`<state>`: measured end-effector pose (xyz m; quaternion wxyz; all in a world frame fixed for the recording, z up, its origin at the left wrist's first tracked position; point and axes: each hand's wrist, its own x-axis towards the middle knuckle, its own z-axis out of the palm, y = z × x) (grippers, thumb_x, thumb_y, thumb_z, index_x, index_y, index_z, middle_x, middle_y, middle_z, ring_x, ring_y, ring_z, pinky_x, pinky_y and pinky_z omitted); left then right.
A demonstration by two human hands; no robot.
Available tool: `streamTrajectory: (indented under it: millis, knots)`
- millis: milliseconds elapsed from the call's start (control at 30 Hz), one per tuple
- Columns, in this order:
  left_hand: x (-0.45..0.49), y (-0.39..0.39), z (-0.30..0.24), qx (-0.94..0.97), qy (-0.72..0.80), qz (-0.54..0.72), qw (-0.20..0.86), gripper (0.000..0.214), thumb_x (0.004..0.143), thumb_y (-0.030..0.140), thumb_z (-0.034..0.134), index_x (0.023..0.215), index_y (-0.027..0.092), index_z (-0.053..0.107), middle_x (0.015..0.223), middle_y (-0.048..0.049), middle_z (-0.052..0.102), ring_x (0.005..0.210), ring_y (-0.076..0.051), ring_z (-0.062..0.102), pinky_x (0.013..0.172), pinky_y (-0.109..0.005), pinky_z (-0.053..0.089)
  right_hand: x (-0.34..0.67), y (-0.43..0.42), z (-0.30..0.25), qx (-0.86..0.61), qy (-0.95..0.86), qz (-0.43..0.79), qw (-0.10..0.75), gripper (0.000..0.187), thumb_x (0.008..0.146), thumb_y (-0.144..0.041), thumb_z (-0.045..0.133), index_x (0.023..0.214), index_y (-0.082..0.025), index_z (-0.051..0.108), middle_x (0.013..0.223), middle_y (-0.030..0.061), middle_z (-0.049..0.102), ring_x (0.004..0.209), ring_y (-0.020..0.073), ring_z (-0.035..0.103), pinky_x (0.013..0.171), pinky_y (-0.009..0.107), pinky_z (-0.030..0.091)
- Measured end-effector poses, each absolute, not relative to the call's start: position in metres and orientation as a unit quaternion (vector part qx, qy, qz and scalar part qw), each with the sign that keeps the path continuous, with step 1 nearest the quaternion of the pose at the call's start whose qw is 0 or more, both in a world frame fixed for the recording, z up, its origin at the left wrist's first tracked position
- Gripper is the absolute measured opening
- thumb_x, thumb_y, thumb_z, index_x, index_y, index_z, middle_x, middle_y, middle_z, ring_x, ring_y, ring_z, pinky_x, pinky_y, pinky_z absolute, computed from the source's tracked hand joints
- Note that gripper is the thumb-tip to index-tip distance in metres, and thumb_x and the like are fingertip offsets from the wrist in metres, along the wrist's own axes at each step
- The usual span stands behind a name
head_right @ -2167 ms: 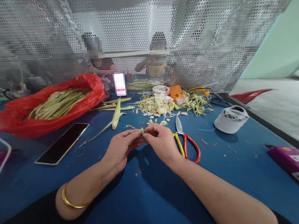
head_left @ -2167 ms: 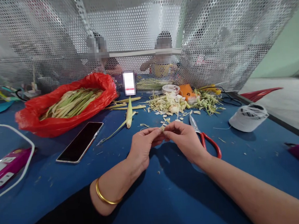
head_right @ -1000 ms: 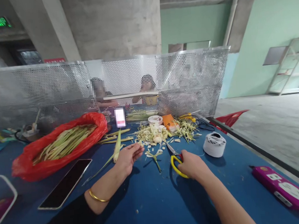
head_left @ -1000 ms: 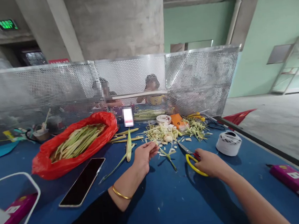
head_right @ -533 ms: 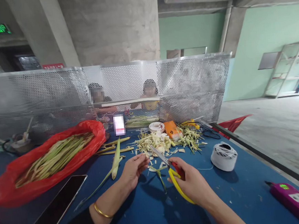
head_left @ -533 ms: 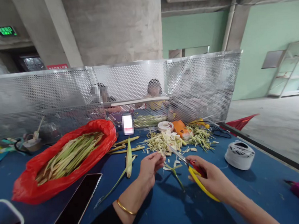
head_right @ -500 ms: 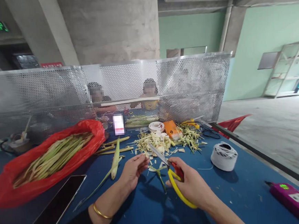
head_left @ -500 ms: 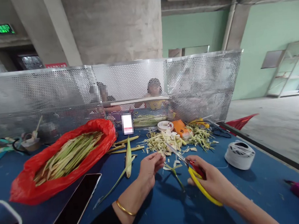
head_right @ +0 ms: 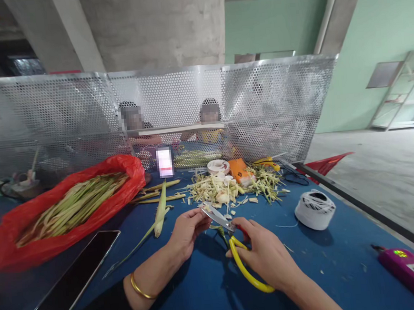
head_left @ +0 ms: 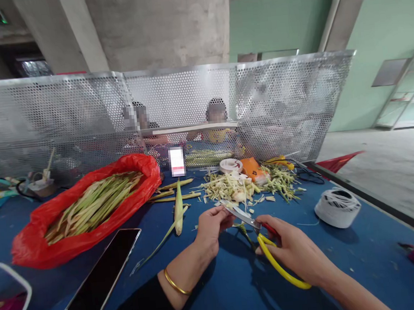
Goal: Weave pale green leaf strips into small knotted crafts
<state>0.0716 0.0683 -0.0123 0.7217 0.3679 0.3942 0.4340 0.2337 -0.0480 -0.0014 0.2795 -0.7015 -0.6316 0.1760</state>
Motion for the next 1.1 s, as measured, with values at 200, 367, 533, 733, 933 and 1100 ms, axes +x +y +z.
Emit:
streamTrajectory:
  millis: [200,367,533,733,933,1100]
  knots:
    - [0.072,0.066,-0.011,0.373,0.403,0.423,0.720,0.006,0.065,0.013,0.077,0.069,0.011,0.073,0.064,-0.0071,0.072,0.058,-0.013,0.067,0.059,-0.021,0.053,0.235,-0.047,-0.002,-0.690,-0.642,0.156,0.295,0.038,0.074,-0.039,0.064,0.111,-0.030,0.064,0.083,0.0010,0.069,0.071,0.0219,0.063,0.065,0.029,0.047]
    - [0.072,0.065,-0.012,0.368,0.409,0.421,0.722,0.008,0.065,0.014,0.077,0.071,0.011,0.073,0.067,-0.0089,0.073,0.060,-0.015,0.068,0.059,-0.021,0.053,0.237,-0.047,-0.001,-0.686,-0.650,0.159,0.286,0.037,0.077,-0.040,0.062,0.112,-0.029,0.065,0.081,0.0010,0.070,0.070,0.0218,0.064,0.065,0.028,0.047]
    - [0.072,0.066,-0.012,0.365,0.408,0.419,0.724,0.011,0.065,0.014,0.079,0.073,0.010,0.073,0.068,-0.0097,0.073,0.060,-0.015,0.068,0.059,-0.022,0.053,0.238,-0.047,-0.001,-0.682,-0.653,0.149,0.293,0.035,0.076,-0.036,0.062,0.110,-0.030,0.067,0.075,-0.0003,0.071,0.065,0.0207,0.064,0.061,0.027,0.047]
    - [0.071,0.068,-0.009,0.344,0.400,0.438,0.728,0.007,0.069,0.012,0.074,0.073,0.011,0.069,0.066,-0.0066,0.072,0.059,-0.013,0.068,0.058,-0.021,0.054,0.250,-0.044,-0.007,-0.735,-0.606,0.115,0.283,0.041,0.081,-0.047,0.057,0.116,-0.026,0.061,0.080,0.0015,0.072,0.071,0.0221,0.066,0.062,0.027,0.046]
    - [0.070,0.071,0.001,0.337,0.383,0.459,0.728,0.010,0.066,0.015,0.075,0.069,0.011,0.066,0.062,-0.0044,0.069,0.057,-0.012,0.065,0.058,-0.021,0.054,0.270,-0.048,0.003,-0.815,-0.572,0.046,0.078,0.038,0.085,-0.038,0.051,0.118,-0.022,0.061,0.099,0.0098,0.074,0.089,0.0306,0.068,0.065,0.032,0.043]
    - [0.067,0.064,0.022,0.340,0.371,0.468,0.727,0.012,0.064,0.018,0.075,0.068,0.012,0.066,0.061,-0.0026,0.067,0.058,-0.011,0.064,0.058,-0.020,0.053,0.258,-0.057,0.006,-0.811,-0.583,0.035,0.008,0.028,0.082,-0.027,0.053,0.106,-0.016,0.063,0.094,0.0139,0.074,0.089,0.0323,0.069,0.063,0.032,0.042]
